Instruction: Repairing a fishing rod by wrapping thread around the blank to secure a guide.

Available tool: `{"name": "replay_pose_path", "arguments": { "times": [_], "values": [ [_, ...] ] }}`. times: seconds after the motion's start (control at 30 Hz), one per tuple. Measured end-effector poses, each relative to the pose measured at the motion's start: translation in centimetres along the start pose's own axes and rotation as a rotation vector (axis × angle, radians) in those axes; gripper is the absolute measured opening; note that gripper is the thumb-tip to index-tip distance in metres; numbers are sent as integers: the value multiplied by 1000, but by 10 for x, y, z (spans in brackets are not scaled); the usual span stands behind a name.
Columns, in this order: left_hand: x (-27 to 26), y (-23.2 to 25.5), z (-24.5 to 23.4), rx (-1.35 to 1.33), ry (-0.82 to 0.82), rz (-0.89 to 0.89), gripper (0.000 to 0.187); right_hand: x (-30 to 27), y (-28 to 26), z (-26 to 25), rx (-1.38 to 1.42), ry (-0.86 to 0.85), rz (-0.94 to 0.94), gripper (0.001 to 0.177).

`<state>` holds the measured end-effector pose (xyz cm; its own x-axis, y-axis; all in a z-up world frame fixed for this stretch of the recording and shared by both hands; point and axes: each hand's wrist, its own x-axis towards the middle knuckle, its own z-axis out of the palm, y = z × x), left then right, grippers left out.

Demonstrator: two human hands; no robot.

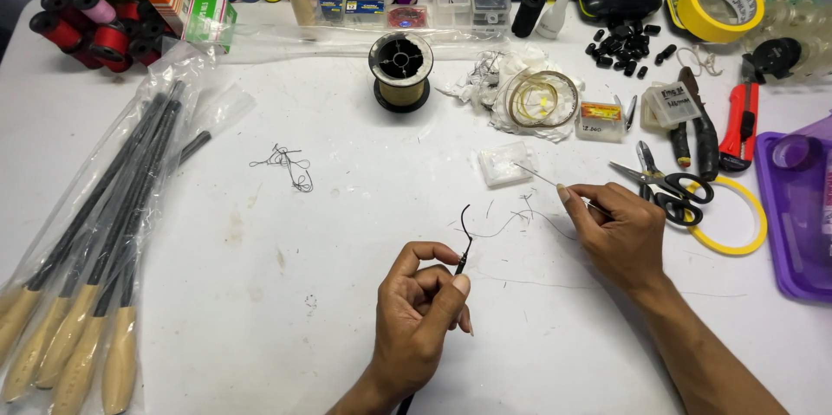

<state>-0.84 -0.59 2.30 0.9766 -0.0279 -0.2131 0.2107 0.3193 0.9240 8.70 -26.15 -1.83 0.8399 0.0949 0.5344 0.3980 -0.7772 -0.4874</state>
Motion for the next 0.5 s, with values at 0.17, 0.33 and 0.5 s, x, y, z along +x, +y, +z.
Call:
{"name": "replay_pose_path", "arguments": {
  "times": [0.17, 0.33, 0.5],
  "values": [
    [-1, 1, 0, 4, 5, -6, 21, 0, 1, 1, -10, -3, -13, 11],
    [-1, 1, 0, 0, 3, 2, 20, 0, 1, 2, -10, -7, -11, 11],
    [-1, 1, 0, -8, 3, 5, 20, 0, 1, 1, -24, -8, -22, 11]
  ]
}}
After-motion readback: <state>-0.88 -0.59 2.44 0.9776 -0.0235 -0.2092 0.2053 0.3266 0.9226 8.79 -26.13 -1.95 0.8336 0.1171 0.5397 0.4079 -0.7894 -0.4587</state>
